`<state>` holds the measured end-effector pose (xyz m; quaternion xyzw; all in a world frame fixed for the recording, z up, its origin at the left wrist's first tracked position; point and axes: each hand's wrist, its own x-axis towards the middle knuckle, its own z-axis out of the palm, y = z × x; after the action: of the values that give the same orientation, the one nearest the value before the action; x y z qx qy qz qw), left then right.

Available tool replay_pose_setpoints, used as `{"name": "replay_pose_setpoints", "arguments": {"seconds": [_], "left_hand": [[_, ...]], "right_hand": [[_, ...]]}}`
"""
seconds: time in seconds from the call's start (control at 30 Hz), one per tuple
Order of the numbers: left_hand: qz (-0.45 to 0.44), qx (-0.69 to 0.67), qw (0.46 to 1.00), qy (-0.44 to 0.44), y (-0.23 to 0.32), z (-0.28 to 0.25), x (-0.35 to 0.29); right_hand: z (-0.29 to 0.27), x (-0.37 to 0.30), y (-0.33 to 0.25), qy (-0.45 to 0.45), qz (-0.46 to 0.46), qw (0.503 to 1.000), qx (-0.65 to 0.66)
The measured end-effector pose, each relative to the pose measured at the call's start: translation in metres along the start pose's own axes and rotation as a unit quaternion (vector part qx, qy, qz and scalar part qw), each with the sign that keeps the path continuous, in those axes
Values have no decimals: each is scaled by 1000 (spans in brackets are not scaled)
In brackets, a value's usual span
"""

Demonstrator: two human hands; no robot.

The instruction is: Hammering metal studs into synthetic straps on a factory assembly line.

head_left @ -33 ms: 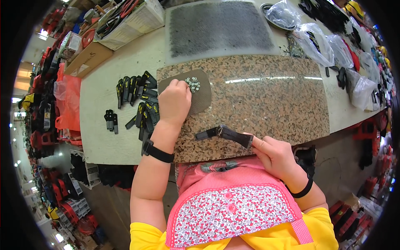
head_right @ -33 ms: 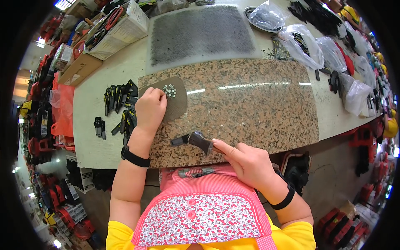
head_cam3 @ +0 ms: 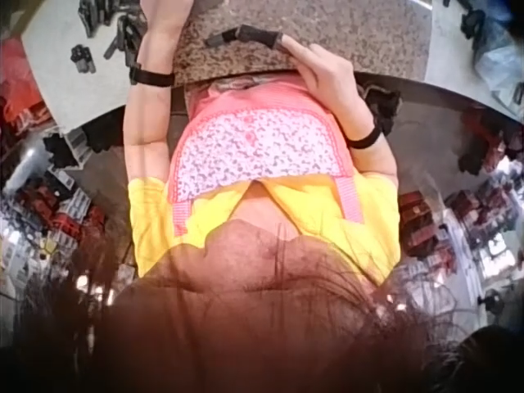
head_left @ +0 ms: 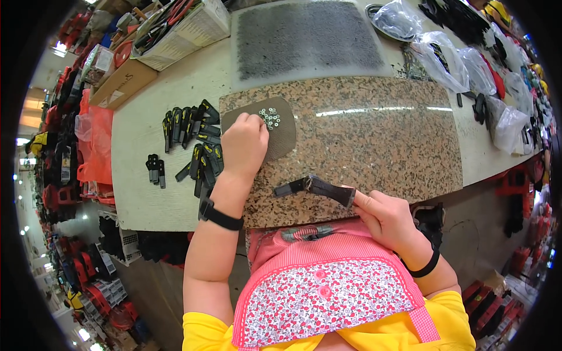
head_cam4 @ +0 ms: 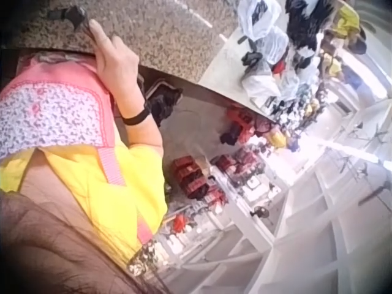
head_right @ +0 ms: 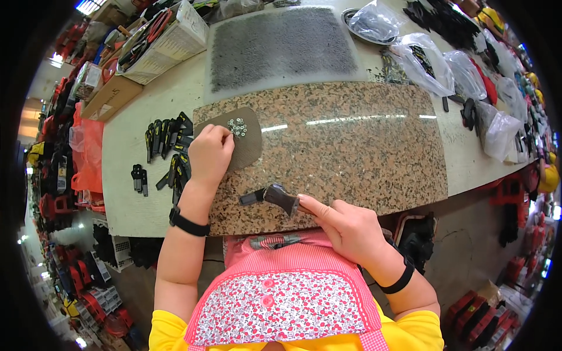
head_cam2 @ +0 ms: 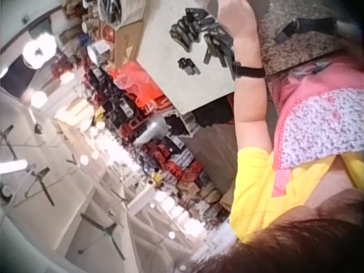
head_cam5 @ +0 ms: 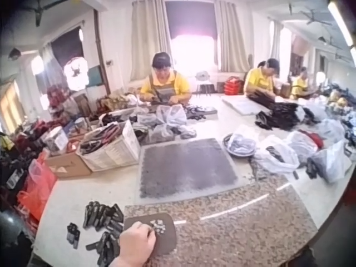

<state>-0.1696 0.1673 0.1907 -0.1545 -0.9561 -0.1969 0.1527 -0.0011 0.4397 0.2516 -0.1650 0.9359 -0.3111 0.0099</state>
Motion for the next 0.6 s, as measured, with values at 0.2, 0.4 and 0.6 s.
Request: {"name": "replay_pose_setpoints", "arguments": {"seconds": [0.2, 0.4, 0.6], "left_hand": [[-21, -286, 953, -96, 44, -40, -60], [73, -223, 971, -38, 49, -27, -88], [95, -175, 980, -19, 50, -22, -94]], "right_hand": [[0, -2, 1, 1, 7, 1000, 5], [0, -3, 1, -3, 13, 1000, 11], [1, -3, 0, 2, 11, 1000, 11]]}}
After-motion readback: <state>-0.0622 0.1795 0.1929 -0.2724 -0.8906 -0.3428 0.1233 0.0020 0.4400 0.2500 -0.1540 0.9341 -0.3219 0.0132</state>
